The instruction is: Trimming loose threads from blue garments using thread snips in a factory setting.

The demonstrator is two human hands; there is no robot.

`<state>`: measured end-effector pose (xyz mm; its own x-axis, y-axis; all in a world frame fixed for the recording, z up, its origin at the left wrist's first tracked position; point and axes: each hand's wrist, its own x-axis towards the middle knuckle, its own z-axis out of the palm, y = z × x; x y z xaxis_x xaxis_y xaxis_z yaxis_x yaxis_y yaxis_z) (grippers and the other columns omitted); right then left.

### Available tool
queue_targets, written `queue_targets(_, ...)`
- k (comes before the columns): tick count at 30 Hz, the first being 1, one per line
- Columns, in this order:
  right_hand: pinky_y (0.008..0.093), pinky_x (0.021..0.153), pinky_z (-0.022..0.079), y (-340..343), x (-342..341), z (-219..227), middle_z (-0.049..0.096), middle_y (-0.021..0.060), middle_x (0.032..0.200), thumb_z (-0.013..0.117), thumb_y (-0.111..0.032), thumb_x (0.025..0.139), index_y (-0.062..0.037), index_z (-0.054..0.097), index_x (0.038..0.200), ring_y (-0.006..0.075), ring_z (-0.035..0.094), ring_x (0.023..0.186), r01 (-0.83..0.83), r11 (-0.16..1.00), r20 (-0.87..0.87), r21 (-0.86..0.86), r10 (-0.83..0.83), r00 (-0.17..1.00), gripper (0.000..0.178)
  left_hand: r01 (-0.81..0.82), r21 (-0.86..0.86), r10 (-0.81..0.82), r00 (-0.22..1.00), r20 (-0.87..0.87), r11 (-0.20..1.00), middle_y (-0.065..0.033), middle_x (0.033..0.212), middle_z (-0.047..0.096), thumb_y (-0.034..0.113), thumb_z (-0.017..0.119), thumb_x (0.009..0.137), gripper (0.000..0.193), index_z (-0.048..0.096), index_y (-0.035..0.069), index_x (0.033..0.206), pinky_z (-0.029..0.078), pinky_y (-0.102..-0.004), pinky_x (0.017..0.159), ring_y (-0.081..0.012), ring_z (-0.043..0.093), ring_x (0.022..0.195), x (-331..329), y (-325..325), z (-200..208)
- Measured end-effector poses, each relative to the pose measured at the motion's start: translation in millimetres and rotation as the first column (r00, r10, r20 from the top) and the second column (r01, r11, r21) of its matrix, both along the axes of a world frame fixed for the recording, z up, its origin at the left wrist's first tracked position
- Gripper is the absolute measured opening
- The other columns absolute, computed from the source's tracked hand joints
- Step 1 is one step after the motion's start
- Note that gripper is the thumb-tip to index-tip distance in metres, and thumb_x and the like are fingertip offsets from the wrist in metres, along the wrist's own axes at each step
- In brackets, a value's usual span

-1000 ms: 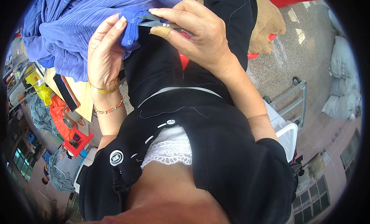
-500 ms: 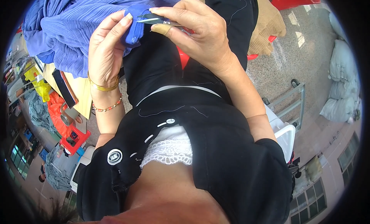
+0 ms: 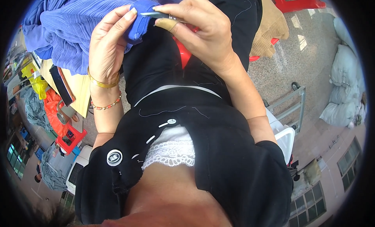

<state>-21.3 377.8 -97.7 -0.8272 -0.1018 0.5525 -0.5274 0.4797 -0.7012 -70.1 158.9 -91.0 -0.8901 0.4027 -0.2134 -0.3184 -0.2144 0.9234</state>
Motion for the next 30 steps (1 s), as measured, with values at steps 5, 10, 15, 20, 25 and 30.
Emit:
queue_targets(5,0.0163,0.055,0.033,-18.2,-10.2,4.0,0.056,-0.0073,0.078,0.074,-0.006,0.093,0.0,0.066,0.108,-0.0009,0.044,0.063,0.083,0.803,0.52,-0.59,0.3,0.8,0.018,-0.011,-0.037,0.011,1.0,-0.011,0.999,-0.0054,0.11,0.072,0.01,0.062,0.101,0.025,0.067,0.0,0.123,0.053,-0.0231,0.083,-0.0099,0.068,0.098,-1.6,-1.5,-5.0)
queue_targets(10,0.0175,0.053,0.034,-21.8,-22.9,-1.7,0.056,-0.007,0.074,0.074,-0.005,0.093,-0.0032,0.064,0.089,-0.0009,0.046,0.062,0.114,0.772,0.53,-0.625,0.312,0.788,0.01,-0.064,-0.006,0.063,0.99,-0.125,0.998,-0.0038,0.11,0.071,0.011,0.063,0.101,0.027,0.067,0.0,0.125,0.05,-0.0203,0.085,-0.0075,0.065,0.098,3.1,-0.1,-3.6)
queue_targets(15,0.0187,0.054,0.036,-26.2,-28.6,-2.9,0.057,-0.006,0.075,0.074,-0.007,0.093,-0.0039,0.064,0.086,0.0003,0.047,0.063,0.108,0.704,0.491,-0.702,0.368,0.789,0.012,-0.243,-0.042,0.221,0.933,-0.285,0.969,-0.0018,0.105,0.068,0.009,0.068,0.098,0.025,0.066,0.0,0.12,0.049,-0.0204,0.087,-0.0068,0.062,0.094,21.7,6.5,-2.9)
queue_targets(20,0.0187,0.051,0.034,-23.6,-30.9,15.4,0.057,-0.0059,0.071,0.074,-0.008,0.094,-0.0042,0.064,0.086,0.0005,0.046,0.058,0.117,0.696,0.493,-0.708,0.369,0.788,0.014,-0.203,-0.018,0.199,0.971,-0.129,0.979,-0.0017,0.104,0.067,0.008,0.069,0.097,0.02,0.066,0.0,0.115,0.049,-0.0212,0.088,-0.0078,0.062,0.098,28.2,-5.6,-18.2)
queue_targets(25,0.0187,0.048,0.031,-20.3,-31.1,21.2,0.056,-0.0063,0.067,0.074,-0.01,0.094,-0.0041,0.064,0.086,0.0003,0.044,0.053,0.187,0.708,0.569,-0.681,0.351,0.744,0.014,-0.14,0.065,0.149,0.973,-0.178,0.988,-0.0013,0.103,0.067,0.01,0.065,0.1,0.017,0.066,0.0,0.113,0.046,-0.0211,0.088,-0.007,0.06,0.096,21.0,-10.6,-4.9)
queue_targets(30,0.0183,0.049,0.033,-18.1,-32.5,24.5,0.058,-0.0057,0.069,0.074,-0.007,0.093,-0.0031,0.065,0.088,0.0004,0.045,0.055,0.134,0.74,0.526,-0.66,0.327,0.786,0.011,-0.062,0.039,0.063,0.998,-0.029,0.997,-0.0027,0.105,0.07,0.01,0.068,0.098,0.022,0.067,-0.001,0.117,0.049,-0.0219,0.09,-0.0076,0.063,0.096,16.5,-13.2,14.1)
